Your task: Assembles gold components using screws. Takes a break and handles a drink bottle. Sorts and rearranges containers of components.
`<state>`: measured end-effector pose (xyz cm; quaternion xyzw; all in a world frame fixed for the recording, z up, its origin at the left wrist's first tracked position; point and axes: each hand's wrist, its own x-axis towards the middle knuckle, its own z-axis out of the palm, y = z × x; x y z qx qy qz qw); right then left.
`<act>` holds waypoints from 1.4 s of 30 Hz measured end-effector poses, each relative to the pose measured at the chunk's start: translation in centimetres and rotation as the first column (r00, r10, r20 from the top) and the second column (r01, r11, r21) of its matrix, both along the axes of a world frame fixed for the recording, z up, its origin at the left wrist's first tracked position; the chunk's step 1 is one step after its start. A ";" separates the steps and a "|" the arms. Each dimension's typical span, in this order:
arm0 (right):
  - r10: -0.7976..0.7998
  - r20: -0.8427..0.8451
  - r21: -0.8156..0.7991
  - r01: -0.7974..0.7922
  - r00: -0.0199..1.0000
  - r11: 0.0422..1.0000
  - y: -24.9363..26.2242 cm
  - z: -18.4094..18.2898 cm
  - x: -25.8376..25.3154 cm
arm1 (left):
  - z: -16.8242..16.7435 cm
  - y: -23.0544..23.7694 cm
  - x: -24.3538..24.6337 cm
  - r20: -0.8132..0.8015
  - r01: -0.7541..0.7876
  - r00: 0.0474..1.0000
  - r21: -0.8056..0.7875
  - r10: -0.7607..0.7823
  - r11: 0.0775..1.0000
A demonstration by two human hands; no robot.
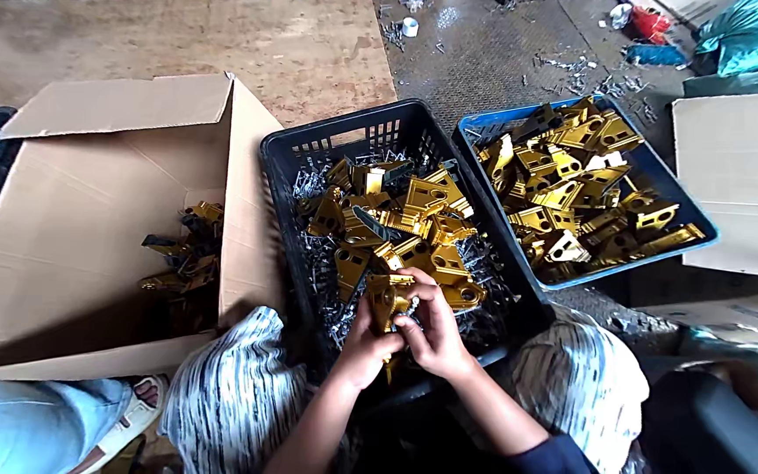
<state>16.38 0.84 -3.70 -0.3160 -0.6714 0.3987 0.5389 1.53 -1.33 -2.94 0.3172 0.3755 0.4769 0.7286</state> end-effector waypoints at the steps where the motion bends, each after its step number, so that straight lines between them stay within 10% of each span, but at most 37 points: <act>1: 0.028 -0.036 -0.048 -0.030 0.999 0.998 0.0 0.2 0.1 | -0.1 0.0 -0.1 -0.007 0.008 1.000 0.004 -0.008 1.000; 5: 0.177 -0.129 -0.221 -0.202 0.976 0.954 0.7 1.5 1.0 | 0.1 0.6 -1.1 0.004 0.084 0.996 0.055 -0.085 0.995; 14: 0.028 -0.179 -0.230 -0.070 0.984 0.971 0.9 0.0 0.6 | -0.4 1.4 -1.7 -0.439 0.093 0.898 0.201 0.005 0.975; 17: 0.051 0.123 -0.290 -0.013 0.991 0.957 1.9 0.0 1.8 | 0.3 1.7 -1.6 -0.391 -0.067 0.903 0.281 0.178 0.957; 20: 0.316 0.775 -0.373 -0.007 0.547 0.928 1.2 -0.3 0.9 | 0.8 2.8 -2.2 -0.143 -0.338 0.921 0.178 0.364 0.924; 23: 0.347 0.914 -0.363 0.039 0.212 0.931 0.0 -2.1 -1.5 | 1.2 3.1 -2.5 -0.002 -0.458 0.889 -0.003 0.458 0.889; 32: 0.231 0.675 -0.323 0.000 0.700 0.946 1.3 1.6 3.3 | 2.9 2.2 -3.6 -0.019 -0.521 0.849 -0.195 0.528 0.831; 36: 0.081 0.288 -0.365 0.030 0.954 0.931 1.5 2.4 4.6 | 1.6 2.1 -4.4 -0.333 -0.505 0.785 0.147 0.523 0.851; 39: -0.085 0.092 -0.229 0.104 0.992 0.968 1.6 2.2 3.9 | 0.3 1.7 -4.6 -0.535 -0.291 0.720 0.345 0.442 0.892; 42: -0.164 0.116 -0.092 0.175 0.980 0.980 1.8 1.4 3.1 | 0.7 1.2 -3.7 -0.424 -0.196 0.865 0.207 0.268 0.959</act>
